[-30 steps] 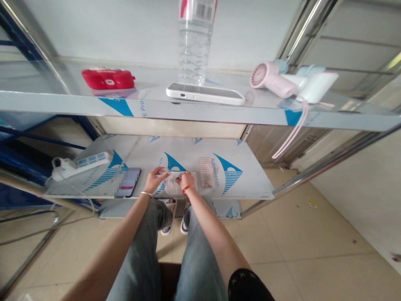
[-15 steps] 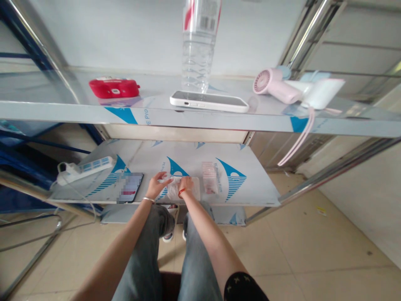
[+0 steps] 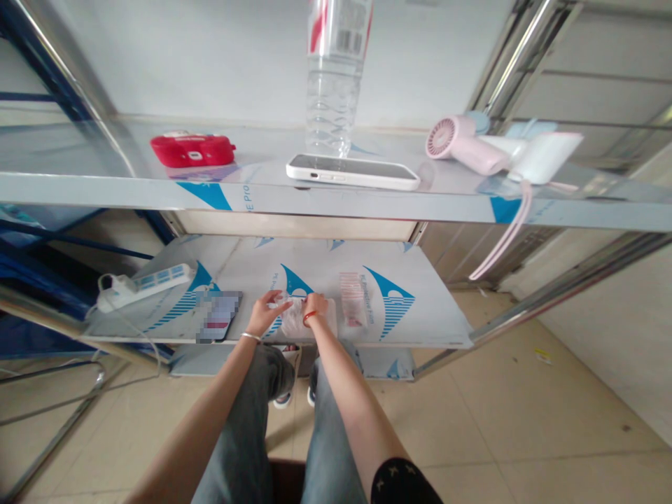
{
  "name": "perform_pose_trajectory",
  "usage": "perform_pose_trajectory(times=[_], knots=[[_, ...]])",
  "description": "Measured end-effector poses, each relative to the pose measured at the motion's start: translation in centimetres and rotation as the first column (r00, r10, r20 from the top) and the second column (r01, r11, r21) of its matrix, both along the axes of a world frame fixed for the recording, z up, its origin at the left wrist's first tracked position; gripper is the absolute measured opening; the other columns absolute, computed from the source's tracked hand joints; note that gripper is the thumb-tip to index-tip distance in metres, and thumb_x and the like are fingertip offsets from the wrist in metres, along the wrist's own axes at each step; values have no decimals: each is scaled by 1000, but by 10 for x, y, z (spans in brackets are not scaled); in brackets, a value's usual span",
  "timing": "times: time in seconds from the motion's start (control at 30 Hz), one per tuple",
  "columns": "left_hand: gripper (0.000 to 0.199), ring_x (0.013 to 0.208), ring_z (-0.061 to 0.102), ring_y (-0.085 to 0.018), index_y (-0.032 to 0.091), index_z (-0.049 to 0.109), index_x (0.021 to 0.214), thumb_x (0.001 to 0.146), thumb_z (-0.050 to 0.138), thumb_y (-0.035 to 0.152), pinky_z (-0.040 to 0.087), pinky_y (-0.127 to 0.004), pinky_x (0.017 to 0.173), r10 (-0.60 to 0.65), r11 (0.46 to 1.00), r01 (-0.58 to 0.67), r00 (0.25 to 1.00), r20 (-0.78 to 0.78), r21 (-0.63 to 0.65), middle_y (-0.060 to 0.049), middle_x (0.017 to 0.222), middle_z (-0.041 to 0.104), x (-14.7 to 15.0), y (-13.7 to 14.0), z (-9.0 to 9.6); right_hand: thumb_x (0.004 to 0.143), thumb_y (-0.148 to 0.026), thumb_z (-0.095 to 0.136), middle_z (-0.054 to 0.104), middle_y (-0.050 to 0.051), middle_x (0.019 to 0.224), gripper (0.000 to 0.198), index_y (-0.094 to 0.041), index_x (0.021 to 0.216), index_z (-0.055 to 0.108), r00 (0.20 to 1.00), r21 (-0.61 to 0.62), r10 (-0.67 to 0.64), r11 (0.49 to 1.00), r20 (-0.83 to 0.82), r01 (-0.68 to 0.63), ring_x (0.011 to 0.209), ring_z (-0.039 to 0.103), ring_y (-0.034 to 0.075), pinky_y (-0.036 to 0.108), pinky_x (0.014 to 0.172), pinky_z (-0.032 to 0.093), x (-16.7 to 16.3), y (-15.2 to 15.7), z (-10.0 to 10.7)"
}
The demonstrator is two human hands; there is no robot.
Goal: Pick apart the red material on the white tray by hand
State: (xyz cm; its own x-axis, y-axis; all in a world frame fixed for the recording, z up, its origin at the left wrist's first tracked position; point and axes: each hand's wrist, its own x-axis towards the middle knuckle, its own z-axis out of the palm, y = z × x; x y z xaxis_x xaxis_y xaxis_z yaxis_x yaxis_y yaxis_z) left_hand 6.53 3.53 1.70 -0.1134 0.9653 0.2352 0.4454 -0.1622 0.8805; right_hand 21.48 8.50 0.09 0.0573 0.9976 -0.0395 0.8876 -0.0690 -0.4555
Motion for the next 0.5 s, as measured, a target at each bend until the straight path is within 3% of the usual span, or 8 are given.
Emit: perform_pose_trajectory(times=[0.1,0.23,0.37,0.5], knots=[[47,82,61,-20,19,65,99,63,74,48,47,-30,75,8,1000,-8,999,-36,0,-5,87,67,0,1,-1,82,-28,59,73,8,93,21,-16,89,74,965,91,21,996,-262,3,83,67,17,23,75,49,1,-5,15],[49,82,62,-20,19,64,101,62,75,46,47,-31,76,10,1000,-10,999,-52,-8,-5,88,67,2,5,-1,82,-35,58,72,8,89,26,-14,89,72,800,255,104,965,-591,62,81,65,17,24,74,50,-1,-20,32],[43,81,61,-19,18,64,99,63,74,39,46,-29,75,-8,1000,9,997,-76,11,-5,87,67,6,9,0,80,-42,60,72,9,85,32,-13,86,71,711,279,214,960,-669,-27,76,64,18,25,69,49,-4,-28,34],[32,81,60,-19,18,63,94,65,70,29,45,-28,74,-13,1000,15,994,-108,14,-4,86,67,9,9,2,79,-45,61,70,6,82,31,-16,84,71,754,324,303,938,-582,-125,72,61,17,26,67,46,-6,-28,31]])
